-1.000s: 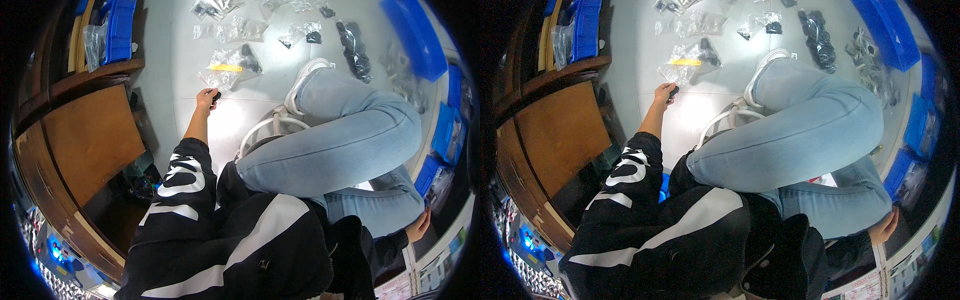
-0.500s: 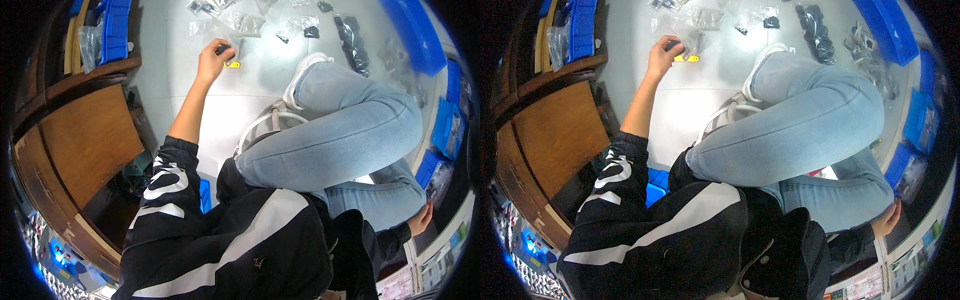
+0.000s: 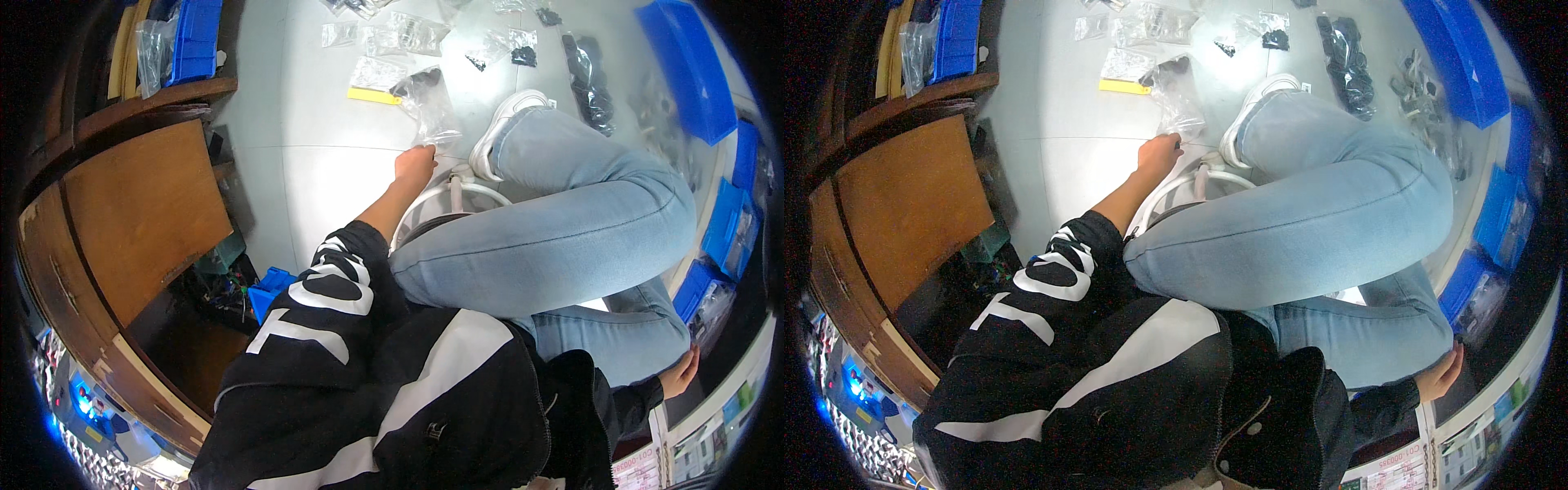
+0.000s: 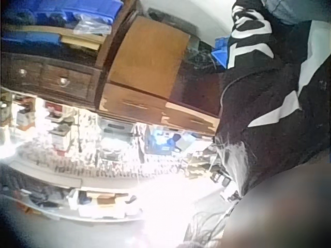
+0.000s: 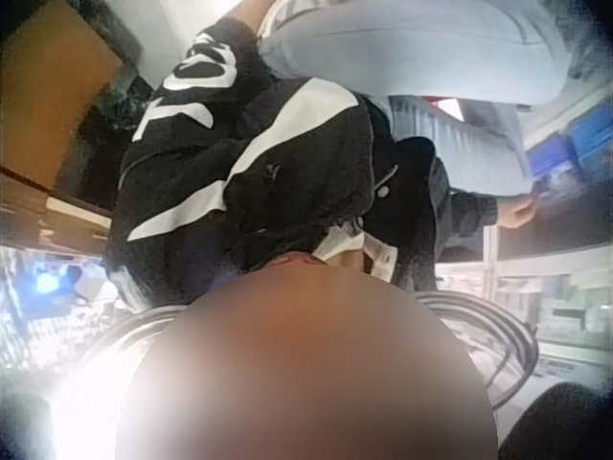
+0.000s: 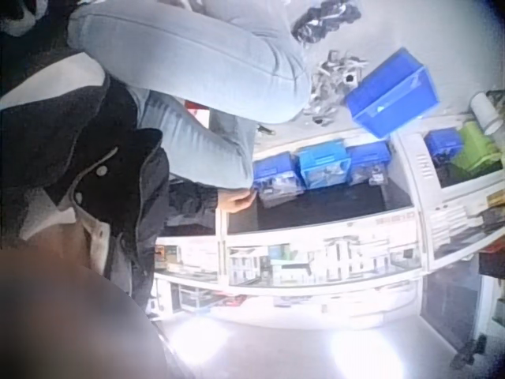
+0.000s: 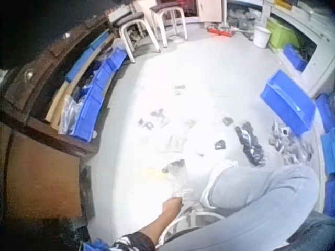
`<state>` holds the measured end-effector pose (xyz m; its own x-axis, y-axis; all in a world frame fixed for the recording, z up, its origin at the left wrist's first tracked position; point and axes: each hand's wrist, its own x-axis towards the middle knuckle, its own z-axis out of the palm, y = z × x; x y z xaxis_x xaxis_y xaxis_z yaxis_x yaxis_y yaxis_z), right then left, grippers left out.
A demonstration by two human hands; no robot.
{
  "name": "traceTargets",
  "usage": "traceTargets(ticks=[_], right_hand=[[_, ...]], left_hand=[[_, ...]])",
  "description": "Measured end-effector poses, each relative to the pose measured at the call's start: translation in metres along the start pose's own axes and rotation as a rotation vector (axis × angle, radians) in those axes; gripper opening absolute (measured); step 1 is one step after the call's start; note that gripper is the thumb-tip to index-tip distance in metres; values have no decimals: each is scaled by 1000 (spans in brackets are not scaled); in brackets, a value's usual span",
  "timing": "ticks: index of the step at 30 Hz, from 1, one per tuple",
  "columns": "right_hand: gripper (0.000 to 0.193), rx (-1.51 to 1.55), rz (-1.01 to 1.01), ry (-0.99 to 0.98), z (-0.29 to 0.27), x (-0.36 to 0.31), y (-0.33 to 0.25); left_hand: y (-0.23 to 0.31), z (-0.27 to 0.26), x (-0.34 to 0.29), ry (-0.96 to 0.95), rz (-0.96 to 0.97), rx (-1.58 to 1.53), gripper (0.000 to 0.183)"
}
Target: The person sits on the floor and assembles small black key fobs by inserting batteries and attaching small components. They handle multiple fobs one at a time, place them into a red box, and organize the parts on the floor.
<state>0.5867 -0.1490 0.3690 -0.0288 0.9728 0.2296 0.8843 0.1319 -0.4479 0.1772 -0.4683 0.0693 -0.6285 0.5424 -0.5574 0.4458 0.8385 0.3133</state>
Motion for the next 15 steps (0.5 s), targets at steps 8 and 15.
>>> traceTargets(ticks=[8,15], right_hand=[[28,132,-216,32,12,-5,-28],[32,548,-251,-185,78,-28,-140]], left_hand=[[26,-81,12,302,125,-202,18],[80,-269,13,117,317,-859,17]])
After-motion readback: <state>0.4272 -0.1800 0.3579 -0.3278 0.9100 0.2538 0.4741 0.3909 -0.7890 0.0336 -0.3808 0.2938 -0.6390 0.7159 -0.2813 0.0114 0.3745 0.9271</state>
